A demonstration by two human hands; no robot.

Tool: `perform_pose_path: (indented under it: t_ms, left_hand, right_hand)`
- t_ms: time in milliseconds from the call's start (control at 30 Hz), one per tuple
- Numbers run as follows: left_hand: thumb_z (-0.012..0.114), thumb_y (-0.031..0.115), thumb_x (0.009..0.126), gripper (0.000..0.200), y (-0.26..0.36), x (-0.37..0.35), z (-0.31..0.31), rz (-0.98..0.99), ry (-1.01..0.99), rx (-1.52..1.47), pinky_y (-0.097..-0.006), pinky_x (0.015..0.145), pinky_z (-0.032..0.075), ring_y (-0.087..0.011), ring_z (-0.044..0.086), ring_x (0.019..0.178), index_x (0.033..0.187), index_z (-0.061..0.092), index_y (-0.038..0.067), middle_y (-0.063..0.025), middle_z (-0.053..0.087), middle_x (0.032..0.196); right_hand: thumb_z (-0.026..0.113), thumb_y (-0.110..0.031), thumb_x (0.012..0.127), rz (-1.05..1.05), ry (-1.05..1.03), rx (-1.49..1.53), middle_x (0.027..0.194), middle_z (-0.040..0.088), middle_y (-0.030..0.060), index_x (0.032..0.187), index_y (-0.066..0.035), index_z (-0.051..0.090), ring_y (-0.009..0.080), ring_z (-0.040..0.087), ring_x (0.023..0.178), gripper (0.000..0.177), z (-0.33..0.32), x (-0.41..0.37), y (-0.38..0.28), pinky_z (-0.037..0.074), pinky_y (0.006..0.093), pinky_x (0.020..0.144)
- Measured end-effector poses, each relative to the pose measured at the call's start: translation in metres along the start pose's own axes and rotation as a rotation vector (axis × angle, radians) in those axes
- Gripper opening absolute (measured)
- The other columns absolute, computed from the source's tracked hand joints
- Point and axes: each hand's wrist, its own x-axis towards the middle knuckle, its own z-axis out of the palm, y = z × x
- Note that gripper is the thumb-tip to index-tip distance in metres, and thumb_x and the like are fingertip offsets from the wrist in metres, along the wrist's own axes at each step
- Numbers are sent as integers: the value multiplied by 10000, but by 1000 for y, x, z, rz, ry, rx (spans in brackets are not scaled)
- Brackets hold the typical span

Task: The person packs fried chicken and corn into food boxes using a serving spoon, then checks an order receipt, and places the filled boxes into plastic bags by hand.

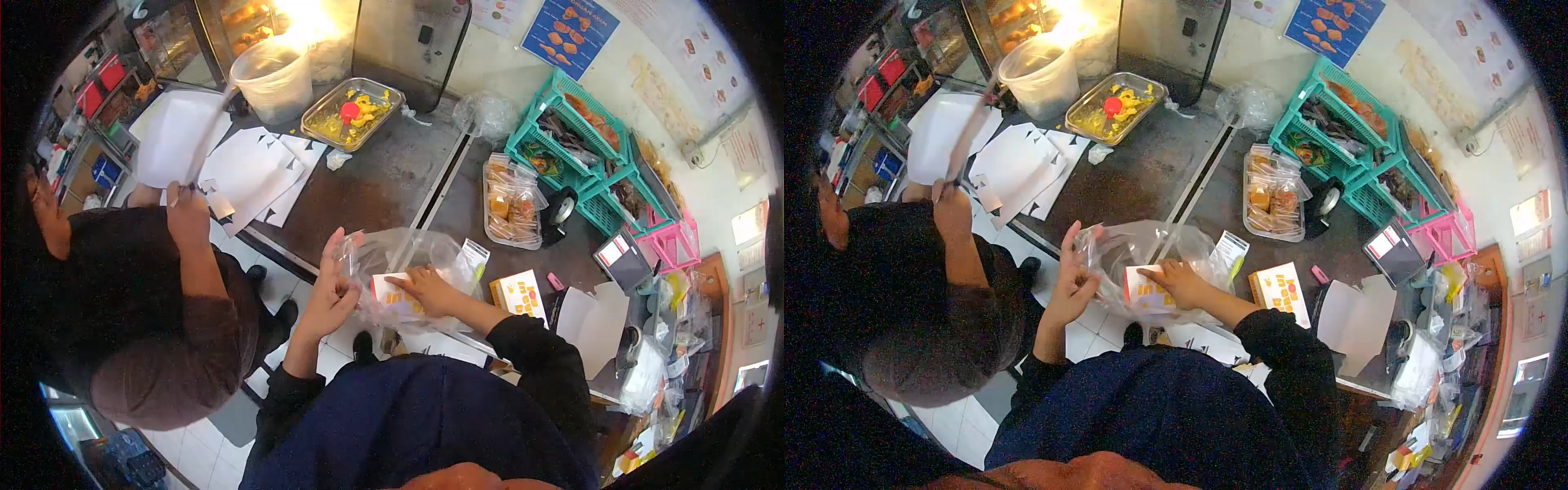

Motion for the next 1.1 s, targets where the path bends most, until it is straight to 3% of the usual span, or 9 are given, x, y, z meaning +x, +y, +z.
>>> perform_pose_path:
  t_ms: [200, 300, 367, 467, 567, 600, 667, 933, 1100]
  left_hand:
    - [387, -120, 638, 799, 17, -2, 1, -17, 8, 8, -144, 443, 362, -11, 456, 558, 1301, 20, 133, -98, 297, 1294]
    - [427, -123, 635, 743, 33, 3, 25, 14, 0, 80, -139, 434, 351, -1, 469, 562, 1285, 138, 90, -110, 427, 1180]
    - [457, -113, 649, 693, 42, 5, 34, -21, -13, 128, -143, 456, 365, -11, 487, 599, 1269, 202, 64, -115, 461, 1134]
    - [509, -83, 676, 626, 50, -2, 43, -120, 26, 73, -169, 557, 411, -59, 527, 727, 1243, 271, 33, -119, 479, 1096]
    - [539, -53, 701, 600, 42, -13, 45, -33, 100, 92, -265, 783, 420, -156, 504, 958, 1237, 281, 27, -118, 483, 1087]
    - [538, -50, 705, 589, 38, -15, 44, 23, 92, 147, -268, 788, 419, -159, 500, 964, 1233, 286, 27, -119, 482, 1089]
    - [534, -45, 713, 568, 35, -18, 45, 137, 79, 259, -275, 798, 417, -166, 493, 977, 1225, 297, 27, -119, 481, 1094]
    - [488, 23, 778, 435, 38, -18, 47, -21, 97, -5, -226, 701, 445, -148, 486, 985, 1187, 340, 31, -121, 475, 1113]
    - [480, 9, 769, 442, 36, -21, 46, -6, 71, -7, -176, 567, 427, -76, 523, 771, 1186, 336, 37, -98, 471, 1126]
  right_hand:
    - [724, -216, 492, 390, -418, -20, 964, 512, 127, 1237, -176, 303, 294, 512, 891, 856, -96, -59, 31, 429, 391, 720]
    - [597, -34, 606, 219, -358, 40, 915, 550, 120, 998, -102, 538, 289, 528, 892, 402, -163, -91, 40, 420, 334, 776]
    - [525, -1, 649, 37, 78, 414, 934, 552, 125, 980, -78, 539, 277, 534, 882, 340, -190, -110, 36, 412, 348, 793]
    - [614, -160, 651, 269, 495, 858, 1078, 475, 195, 1134, -98, 425, 308, 507, 945, 522, -188, -153, 66, 396, 352, 824]
    - [702, -388, 558, 1089, 197, 130, 1230, 277, 282, 1286, -140, 165, 393, 358, 1099, 938, -77, -188, 94, 331, 466, 872]
    - [732, -527, 410, 1323, -202, 199, 1315, 109, 245, 1303, -153, -70, 459, 122, 1189, 1258, -40, -183, 101, 170, 591, 904]
    - [745, -483, 414, 1280, -154, 267, 1285, 141, 274, 1301, -261, -66, 465, 129, 1183, 1223, -11, -182, 82, 163, 659, 845]
    - [744, -391, 434, 1165, 114, 200, 1112, 340, 261, 1309, -219, 2, 430, 367, 1016, 1160, -18, -199, 76, 334, 500, 832]
    - [740, -274, 389, 780, 528, 75, 1192, 311, 215, 1301, -62, 40, 375, 346, 1050, 1169, -167, -210, 25, 289, 424, 895]
